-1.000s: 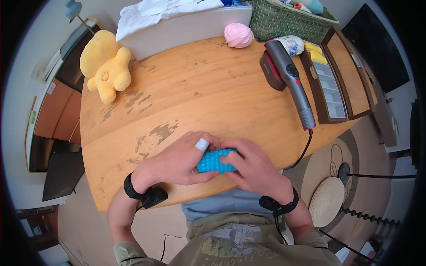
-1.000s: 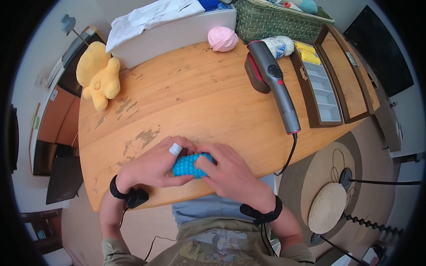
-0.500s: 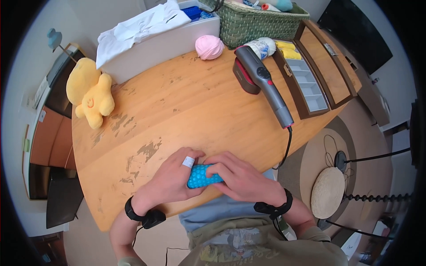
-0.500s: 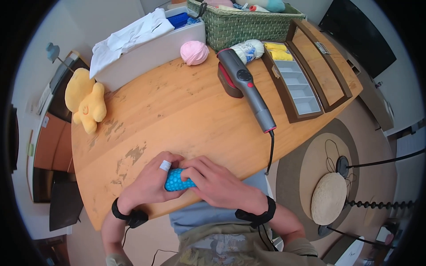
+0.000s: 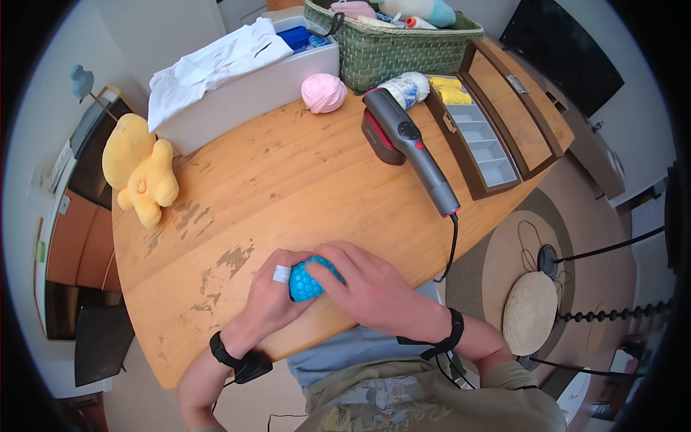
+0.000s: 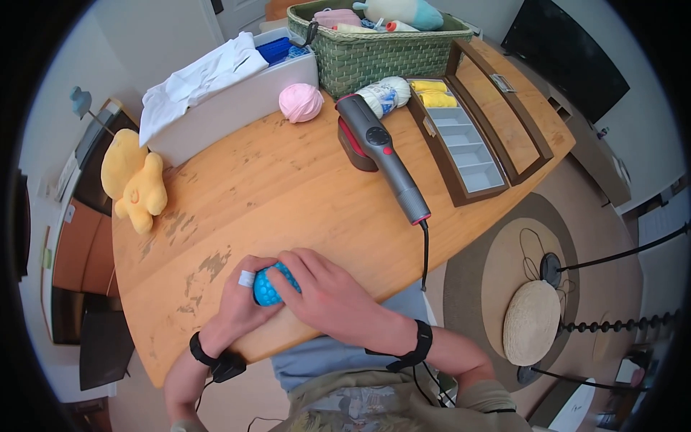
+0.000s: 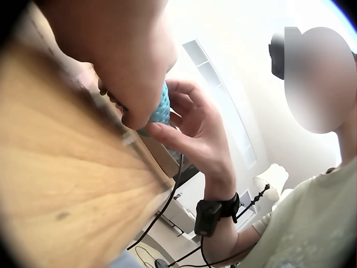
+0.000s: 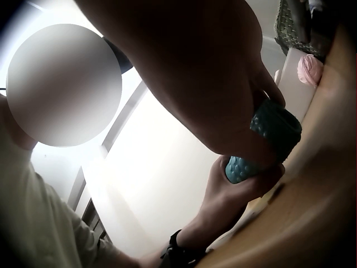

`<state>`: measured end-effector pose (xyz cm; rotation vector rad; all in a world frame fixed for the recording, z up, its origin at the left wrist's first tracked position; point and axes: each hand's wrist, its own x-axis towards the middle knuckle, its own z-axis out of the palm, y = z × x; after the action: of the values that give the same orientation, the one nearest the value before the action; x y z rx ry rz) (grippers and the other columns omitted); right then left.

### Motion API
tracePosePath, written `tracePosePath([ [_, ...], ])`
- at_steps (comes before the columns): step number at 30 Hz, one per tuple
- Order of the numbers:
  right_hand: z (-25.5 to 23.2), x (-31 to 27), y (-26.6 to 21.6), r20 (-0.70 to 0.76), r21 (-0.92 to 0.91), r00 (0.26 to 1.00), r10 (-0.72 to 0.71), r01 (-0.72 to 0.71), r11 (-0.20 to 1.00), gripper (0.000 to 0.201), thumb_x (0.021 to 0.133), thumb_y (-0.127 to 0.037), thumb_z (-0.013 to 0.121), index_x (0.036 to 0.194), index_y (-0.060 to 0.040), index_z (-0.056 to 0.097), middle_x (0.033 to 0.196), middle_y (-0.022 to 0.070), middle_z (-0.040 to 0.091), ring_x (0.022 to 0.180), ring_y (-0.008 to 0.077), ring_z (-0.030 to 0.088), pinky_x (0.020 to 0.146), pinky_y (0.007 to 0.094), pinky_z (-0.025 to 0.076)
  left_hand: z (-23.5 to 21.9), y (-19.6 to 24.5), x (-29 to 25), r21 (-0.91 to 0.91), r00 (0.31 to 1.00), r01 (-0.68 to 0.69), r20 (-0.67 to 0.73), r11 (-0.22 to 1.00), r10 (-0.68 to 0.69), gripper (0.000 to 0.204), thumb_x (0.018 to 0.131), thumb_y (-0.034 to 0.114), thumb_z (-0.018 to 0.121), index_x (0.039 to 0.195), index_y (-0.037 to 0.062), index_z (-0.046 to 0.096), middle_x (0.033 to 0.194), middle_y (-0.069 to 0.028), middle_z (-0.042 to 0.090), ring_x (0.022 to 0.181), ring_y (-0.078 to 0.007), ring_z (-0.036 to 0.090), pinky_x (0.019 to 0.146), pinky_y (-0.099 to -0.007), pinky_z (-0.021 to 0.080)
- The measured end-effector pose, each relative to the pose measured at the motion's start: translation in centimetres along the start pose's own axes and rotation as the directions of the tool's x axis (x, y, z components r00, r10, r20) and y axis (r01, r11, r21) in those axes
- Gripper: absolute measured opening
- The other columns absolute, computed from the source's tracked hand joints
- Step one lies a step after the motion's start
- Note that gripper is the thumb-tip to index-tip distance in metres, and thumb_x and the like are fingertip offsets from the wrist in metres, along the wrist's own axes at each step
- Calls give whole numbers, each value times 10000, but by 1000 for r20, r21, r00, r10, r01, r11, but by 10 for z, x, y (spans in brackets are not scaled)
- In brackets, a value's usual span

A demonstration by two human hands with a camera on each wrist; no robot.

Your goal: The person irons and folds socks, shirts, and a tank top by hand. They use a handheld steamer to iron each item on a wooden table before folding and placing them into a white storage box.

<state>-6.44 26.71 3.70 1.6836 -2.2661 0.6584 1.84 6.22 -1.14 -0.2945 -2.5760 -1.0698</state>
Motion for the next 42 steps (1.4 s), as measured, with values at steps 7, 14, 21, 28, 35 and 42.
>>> tracePosePath([
  [7, -6, 1, 5, -35, -62, 998, -46, 43, 997, 502, 812, -118, 685, 1306, -54, 626, 1177, 121, 617, 1078, 285, 645, 887, 390, 570, 1, -2, -5, -162, 1000, 18, -14, 987, -20, 511, 798, 33, 834, 1239, 50, 577, 985, -124, 690, 856, -271, 692, 776, -358, 572],
  [14, -89, 12, 53, -239, -142, 971, -19, -15, 990, 563, 713, -68, 746, 1265, -104, 639, 1128, 122, 621, 1038, 342, 646, 881, 423, 555, -7, 15, 4, -172, 994, 88, 75, 981, -76, 309, 888, -23, 732, 1169, 31, 616, 929, -114, 674, 796, -245, 682, 707, -346, 554],
  [21, -137, 19, 201, -275, -319, 935, 223, -307, 897, 536, 745, 26, 714, 1254, -86, 589, 1179, 135, 643, 1131, 389, 610, 949, 466, 519, -1, 10, 7, -161, 994, 4, 108, 987, 14, 179, 932, -4, 716, 1096, 54, 675, 931, -96, 663, 762, -211, 673, 651, -309, 536],
  [28, -133, -4, 294, -28, -462, 877, 479, -437, 772, 595, 720, 117, 645, 1271, -99, 581, 1159, 158, 661, 1152, 410, 619, 935, 498, 526, -3, 8, 11, -105, 987, -68, 135, 992, 83, 172, 901, -22, 705, 1057, 49, 687, 941, -107, 656, 836, -284, 666, 723, -370, 552],
  [35, -125, -1, 315, 133, -515, 844, 520, -389, 764, 550, 735, 166, 603, 1238, -51, 561, 1135, 197, 684, 1082, 428, 648, 906, 516, 529, -2, 5, 10, -102, 986, -63, 144, 993, 77, 191, 893, -15, 712, 1067, 64, 695, 961, -107, 666, 843, -286, 667, 743, -370, 554],
  [42, -119, 0, 322, 170, -606, 831, 530, -336, 721, 502, 767, 187, 593, 1225, 5, 498, 1151, 208, 656, 1105, 440, 638, 911, 518, 541, -2, 6, 11, -103, 986, -74, 144, 992, 89, 209, 885, -26, 713, 1071, 63, 686, 957, -107, 666, 839, -287, 663, 739, -377, 551],
])
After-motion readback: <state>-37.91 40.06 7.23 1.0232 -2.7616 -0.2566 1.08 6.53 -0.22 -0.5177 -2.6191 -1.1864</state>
